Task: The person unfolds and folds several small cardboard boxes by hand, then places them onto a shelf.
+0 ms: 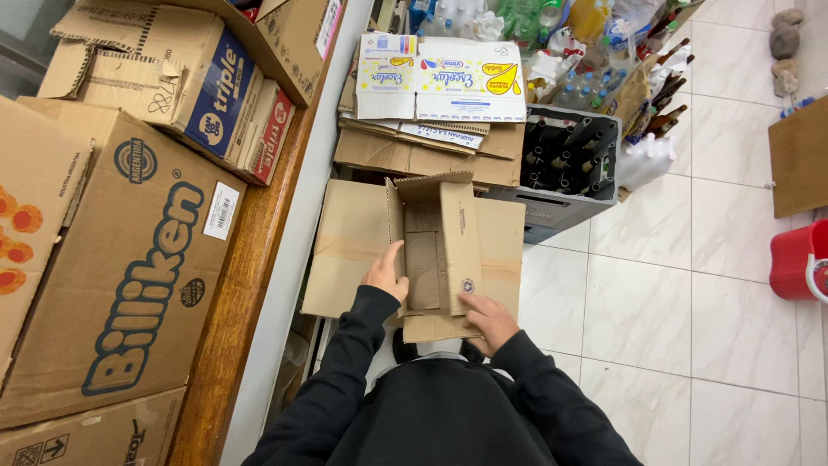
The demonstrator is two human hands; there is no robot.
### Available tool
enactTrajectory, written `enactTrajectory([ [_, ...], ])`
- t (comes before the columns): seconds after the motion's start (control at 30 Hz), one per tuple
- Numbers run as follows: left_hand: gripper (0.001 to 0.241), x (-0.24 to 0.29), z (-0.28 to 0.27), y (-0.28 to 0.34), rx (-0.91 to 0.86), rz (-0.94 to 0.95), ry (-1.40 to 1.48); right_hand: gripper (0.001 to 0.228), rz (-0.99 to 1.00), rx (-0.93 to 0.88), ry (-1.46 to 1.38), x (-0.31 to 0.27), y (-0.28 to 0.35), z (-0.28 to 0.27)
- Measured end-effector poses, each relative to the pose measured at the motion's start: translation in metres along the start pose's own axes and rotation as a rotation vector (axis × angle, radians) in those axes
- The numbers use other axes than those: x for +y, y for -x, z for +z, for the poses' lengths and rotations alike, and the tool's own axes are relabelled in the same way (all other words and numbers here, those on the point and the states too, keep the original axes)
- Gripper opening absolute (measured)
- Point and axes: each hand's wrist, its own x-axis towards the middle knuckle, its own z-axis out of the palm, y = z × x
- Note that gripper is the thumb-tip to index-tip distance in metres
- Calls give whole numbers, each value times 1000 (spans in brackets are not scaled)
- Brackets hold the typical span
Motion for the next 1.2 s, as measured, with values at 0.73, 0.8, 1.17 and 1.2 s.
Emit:
enactTrajectory([
  [0.73, 126, 63, 0, -66, 159, 336, 143, 91, 425, -270, 375, 31, -137, -16],
  [0.8, 127, 60, 13, -76, 182, 303, 113, 93, 372, -289, 442, 34, -159, -20],
  [1.17, 116, 60, 97, -72, 135, 129, -158, 133, 653, -205, 450, 17, -256, -67],
  [1.2, 116, 64, 96, -68, 133, 127, -158, 133, 653, -207, 449, 19, -258, -65],
])
